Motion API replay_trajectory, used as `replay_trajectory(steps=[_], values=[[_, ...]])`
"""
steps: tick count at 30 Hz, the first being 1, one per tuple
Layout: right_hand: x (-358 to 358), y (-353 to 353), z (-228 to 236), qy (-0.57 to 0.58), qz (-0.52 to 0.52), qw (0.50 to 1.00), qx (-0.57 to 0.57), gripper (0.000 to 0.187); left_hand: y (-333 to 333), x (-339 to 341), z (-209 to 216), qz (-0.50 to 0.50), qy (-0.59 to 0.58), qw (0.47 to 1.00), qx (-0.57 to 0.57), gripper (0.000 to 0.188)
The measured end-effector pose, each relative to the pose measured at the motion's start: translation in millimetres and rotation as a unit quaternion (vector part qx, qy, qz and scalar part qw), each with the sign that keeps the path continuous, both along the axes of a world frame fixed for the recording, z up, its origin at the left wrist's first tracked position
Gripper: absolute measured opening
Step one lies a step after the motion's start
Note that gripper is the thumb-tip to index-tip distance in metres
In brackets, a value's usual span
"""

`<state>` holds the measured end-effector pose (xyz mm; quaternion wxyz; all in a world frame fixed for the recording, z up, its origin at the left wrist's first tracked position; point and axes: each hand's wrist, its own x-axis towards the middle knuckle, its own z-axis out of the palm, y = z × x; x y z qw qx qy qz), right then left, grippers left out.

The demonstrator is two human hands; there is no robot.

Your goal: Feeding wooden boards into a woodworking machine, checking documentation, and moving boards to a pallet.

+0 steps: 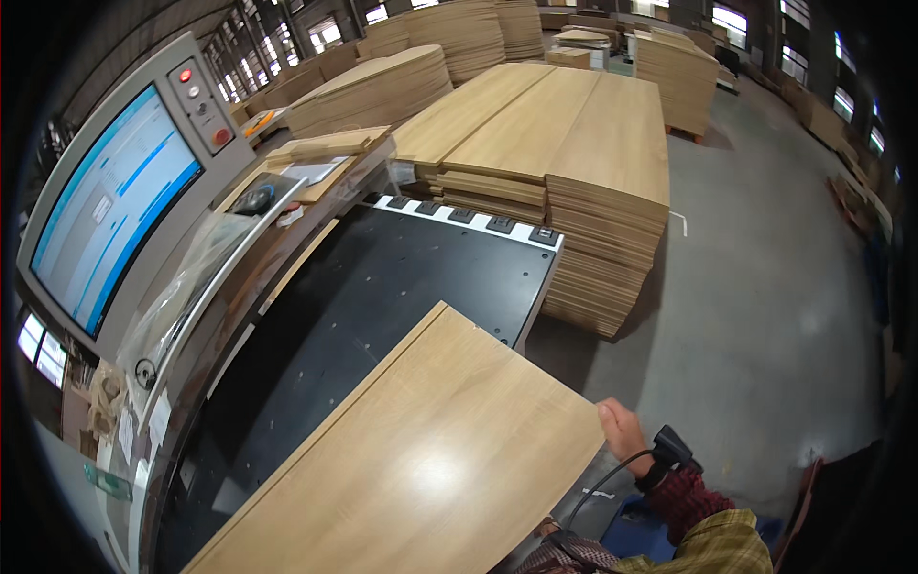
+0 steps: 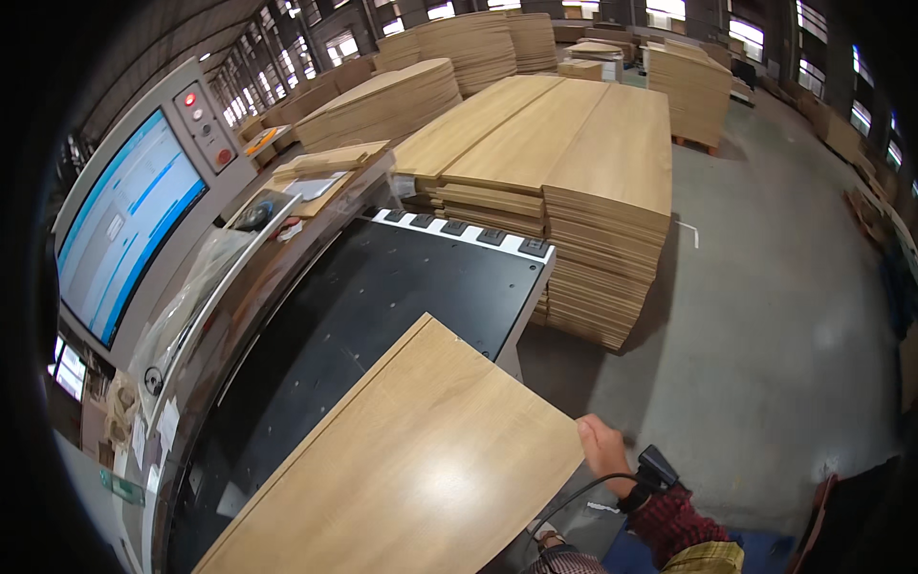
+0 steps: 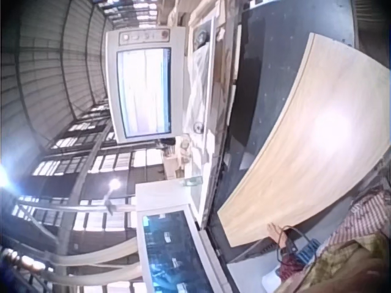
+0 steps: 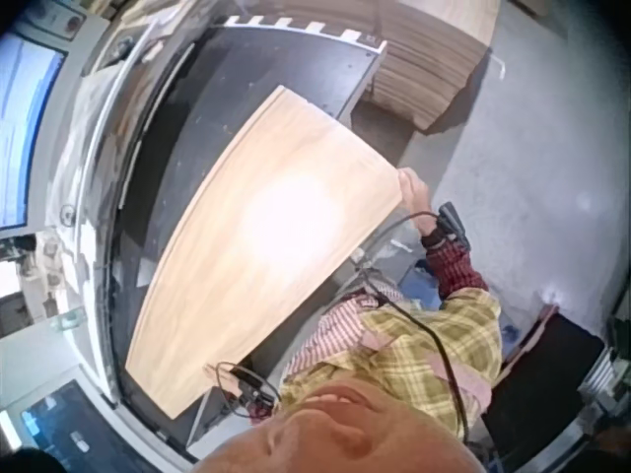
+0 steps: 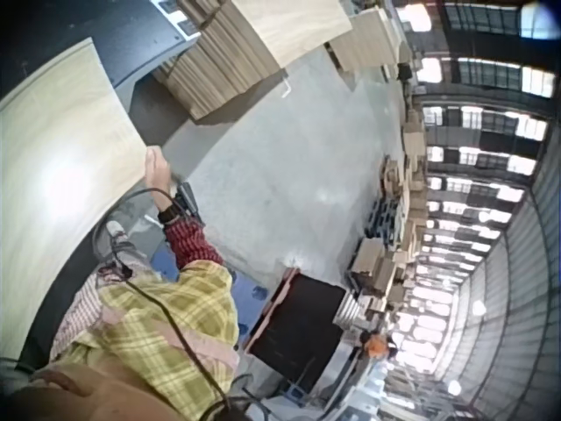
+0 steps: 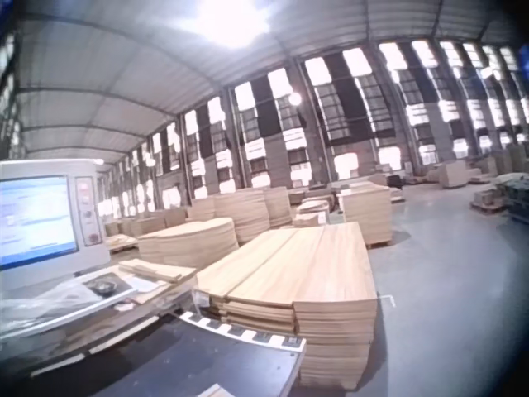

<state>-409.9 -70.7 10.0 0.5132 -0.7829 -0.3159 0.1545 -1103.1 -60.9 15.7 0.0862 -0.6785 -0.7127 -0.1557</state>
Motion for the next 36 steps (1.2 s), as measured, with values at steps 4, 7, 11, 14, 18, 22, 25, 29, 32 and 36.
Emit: replay_trajectory(steps=[4,7,11,14,18,22,25,29,32,36], values=[[-33,33,15,-0.128,0.020,0.991,-0.029,0.016,9,-23,-6,0.014,0.017,0.999,0.050,0.042],[-45,59,31,-0.301,0.036,0.952,-0.034,0.012,18,-32,0,0.077,0.020,0.996,0.029,0.043],[-109,74,45,-0.406,0.161,0.899,0.015,0.031,12,-35,17,0.112,0.006,0.992,-0.048,0.051],[-185,72,44,-0.433,0.358,0.827,0.008,0.061,3,-44,25,0.000,-0.017,0.996,-0.084,0.054],[-249,70,38,-0.454,0.447,0.771,0.005,0.073,2,-66,20,-0.032,-0.039,0.999,-0.002,0.062],[-268,67,39,-0.496,0.423,0.758,-0.009,0.081,0,-89,15,-0.034,-0.027,0.999,-0.010,0.050],[-288,66,37,-0.501,0.433,0.748,-0.030,0.081,1,-113,16,-0.043,-0.049,0.998,0.021,0.047],[-316,76,30,-0.477,0.439,0.760,-0.045,0.081,11,-146,22,-0.055,-0.061,0.997,0.013,0.044],[-329,95,23,-0.460,0.453,0.763,-0.035,0.081,24,-175,21,-0.065,-0.080,0.994,0.023,0.043],[-338,137,29,-0.379,0.541,0.750,-0.037,0.079,40,-216,23,-0.115,-0.085,0.989,0.022,0.041]])
